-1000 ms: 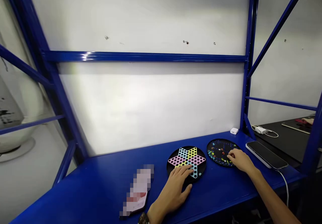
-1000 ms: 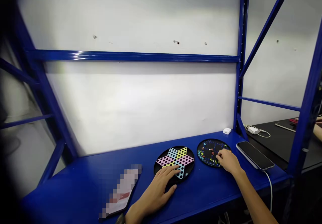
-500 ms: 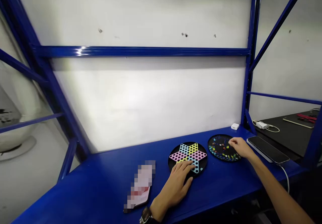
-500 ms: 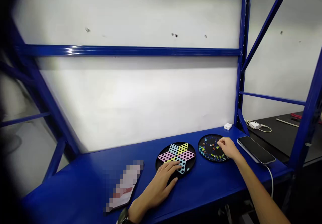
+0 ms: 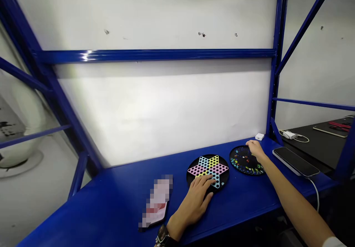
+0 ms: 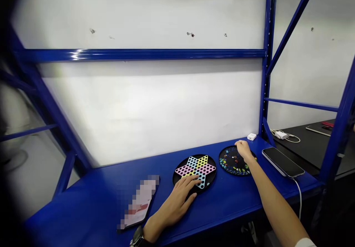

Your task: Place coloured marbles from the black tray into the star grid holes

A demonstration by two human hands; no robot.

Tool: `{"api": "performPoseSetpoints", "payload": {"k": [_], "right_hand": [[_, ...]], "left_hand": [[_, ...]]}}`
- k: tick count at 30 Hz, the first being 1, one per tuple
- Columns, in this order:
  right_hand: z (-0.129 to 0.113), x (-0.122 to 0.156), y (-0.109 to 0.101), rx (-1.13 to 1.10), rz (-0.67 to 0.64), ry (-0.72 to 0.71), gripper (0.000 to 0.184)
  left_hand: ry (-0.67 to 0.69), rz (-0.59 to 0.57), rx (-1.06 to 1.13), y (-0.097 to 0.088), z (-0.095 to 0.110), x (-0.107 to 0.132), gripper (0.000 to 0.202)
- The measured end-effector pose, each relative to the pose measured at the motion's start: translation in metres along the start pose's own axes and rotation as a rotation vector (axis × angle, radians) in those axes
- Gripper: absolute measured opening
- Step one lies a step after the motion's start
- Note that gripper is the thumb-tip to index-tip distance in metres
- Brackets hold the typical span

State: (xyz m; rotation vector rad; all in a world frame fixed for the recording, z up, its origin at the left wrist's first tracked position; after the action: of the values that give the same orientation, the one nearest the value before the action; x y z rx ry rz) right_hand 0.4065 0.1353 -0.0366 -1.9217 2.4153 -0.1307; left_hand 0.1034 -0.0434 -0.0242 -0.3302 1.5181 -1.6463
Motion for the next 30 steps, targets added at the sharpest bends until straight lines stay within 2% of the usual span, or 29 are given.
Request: {"api": "performPoseSetpoints", "payload": {"k": [3, 5, 9, 11, 18, 23, 27, 29, 30], "right_hand": [[0.005, 0.009, -0.004, 0.317, 0.075, -0.012, 0.017], [0.005, 0.016, 0.000, 0.606, 0.096, -0.032, 0.021], [0.011, 0.026, 0.027, 1.231, 0.014, -0.106, 0.035], [0.017, 0.028, 0.036, 1.345, -0.042, -0.116, 0.037], [0.020, 0.029, 0.039, 1.392, -0.086, -0.138, 0.029], [0.019, 0.032, 0.047, 1.389, -0.131, -0.203, 0.030], [0.022, 0.031, 0.045, 1.352, -0.152, -0.242, 0.025], [0.019, 0.028, 0.040, 1.253, -0.136, -0.261, 0.021], [0.016, 0.025, 0.035, 1.092, -0.114, -0.255, 0.020]], "left_hand": [[0.005, -0.010, 0.022, 0.002, 0.001, 0.000, 0.042], [-0.007, -0.016, 0.029, 0.001, 0.001, -0.001, 0.041], [-0.020, -0.031, 0.024, -0.001, 0.003, -0.002, 0.039], [-0.018, -0.033, 0.024, -0.001, 0.004, -0.003, 0.040], [-0.044, -0.050, 0.027, 0.000, 0.002, -0.003, 0.040], [-0.022, -0.028, 0.021, 0.002, 0.001, -0.002, 0.039], [0.001, 0.003, -0.003, 0.003, 0.000, -0.001, 0.042], [0.005, 0.004, -0.008, 0.001, 0.001, -0.001, 0.043], [0.004, 0.001, -0.009, 0.000, 0.002, -0.002, 0.044]]}}
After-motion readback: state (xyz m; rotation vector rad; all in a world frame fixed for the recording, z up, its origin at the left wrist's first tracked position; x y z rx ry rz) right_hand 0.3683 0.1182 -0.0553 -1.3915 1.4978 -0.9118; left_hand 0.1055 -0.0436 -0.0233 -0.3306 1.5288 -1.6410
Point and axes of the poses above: each hand's wrist, its own x-axis away from the middle knuckle, its own y-axis out of the palm, z = x × y, the point moved 9 cm from there along -x, towards the middle knuckle, and after that the axes turned 5 degrees about y, right-handed, at the moved point
